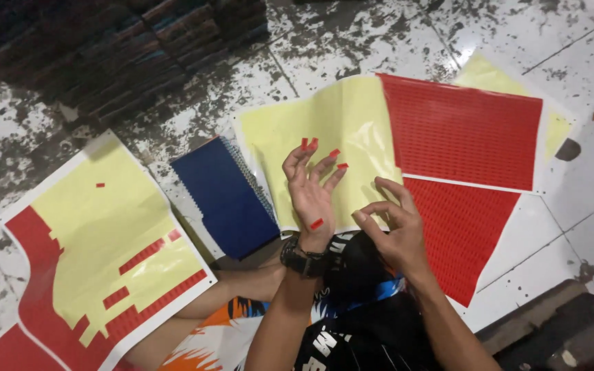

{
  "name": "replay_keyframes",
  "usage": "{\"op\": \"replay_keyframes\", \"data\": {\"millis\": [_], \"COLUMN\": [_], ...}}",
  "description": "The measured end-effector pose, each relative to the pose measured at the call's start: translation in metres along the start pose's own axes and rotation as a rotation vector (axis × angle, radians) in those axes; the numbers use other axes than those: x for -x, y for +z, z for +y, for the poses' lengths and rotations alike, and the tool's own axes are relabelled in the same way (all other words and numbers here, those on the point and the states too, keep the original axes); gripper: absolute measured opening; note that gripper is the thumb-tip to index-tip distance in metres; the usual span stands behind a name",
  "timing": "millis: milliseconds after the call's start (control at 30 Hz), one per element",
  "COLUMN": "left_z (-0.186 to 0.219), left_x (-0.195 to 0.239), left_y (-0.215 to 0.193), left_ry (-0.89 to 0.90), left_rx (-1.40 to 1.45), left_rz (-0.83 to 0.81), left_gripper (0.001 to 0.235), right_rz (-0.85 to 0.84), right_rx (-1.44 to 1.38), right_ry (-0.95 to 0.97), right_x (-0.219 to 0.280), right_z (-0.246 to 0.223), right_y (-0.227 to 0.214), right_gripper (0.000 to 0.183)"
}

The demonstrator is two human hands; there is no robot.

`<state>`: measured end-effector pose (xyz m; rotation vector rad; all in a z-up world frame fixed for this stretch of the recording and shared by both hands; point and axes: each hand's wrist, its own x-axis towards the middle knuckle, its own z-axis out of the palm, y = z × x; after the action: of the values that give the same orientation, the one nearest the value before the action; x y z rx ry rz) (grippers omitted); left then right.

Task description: The person sits on the floor and peels small red stickers from a red grid sheet. They then apply these stickers to the edges of a blue notebook, followed by a dark blue notebook, and finally a white notebook.

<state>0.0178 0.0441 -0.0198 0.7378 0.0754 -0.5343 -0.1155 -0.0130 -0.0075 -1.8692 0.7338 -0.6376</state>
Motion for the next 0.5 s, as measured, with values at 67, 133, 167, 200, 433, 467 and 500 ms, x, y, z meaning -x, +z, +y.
{"op": "replay_keyframes", "data": {"millis": [67, 133, 167, 200, 433, 467, 500], "left_z": [0.004, 0.006, 0.006, 0.005, 0.021, 0.023, 0.025], "left_x": [0.003, 0.001, 0.001, 0.002, -0.004, -0.006, -0.006], "left_y": [0.003, 0.005, 0.004, 0.003, 0.003, 0.001, -0.002], "left_ry": [-0.005, -0.002, -0.003, -0.004, 0.109, 0.122, 0.137], "left_rx": [0.004, 0.007, 0.031, 0.054, 0.116, 0.127, 0.139], "left_rz": [0.008, 0.014, 0.024, 0.034, 0.104, 0.121, 0.143], "left_gripper": [0.043, 0.043, 0.042, 0.041, 0.044, 0.044, 0.044], "right_rz": [-0.001, -0.003, -0.042, -0.081, -0.228, -0.195, -0.167], "right_rx": [0.03, 0.055, -0.01, -0.076, -0.4, -0.361, -0.321], "right_ry": [-0.026, -0.059, -0.077, -0.095, -0.058, -0.078, -0.098], "right_x": [0.0, -0.002, -0.001, 0.0, -0.002, -0.003, -0.005], "right_z": [0.003, 0.001, -0.003, -0.007, -0.044, -0.044, -0.044], "right_y": [-0.001, 0.0, 0.0, 0.001, 0.047, 0.051, 0.055], "right_gripper": [0.013, 0.013, 0.012, 0.011, 0.012, 0.011, 0.011]}}
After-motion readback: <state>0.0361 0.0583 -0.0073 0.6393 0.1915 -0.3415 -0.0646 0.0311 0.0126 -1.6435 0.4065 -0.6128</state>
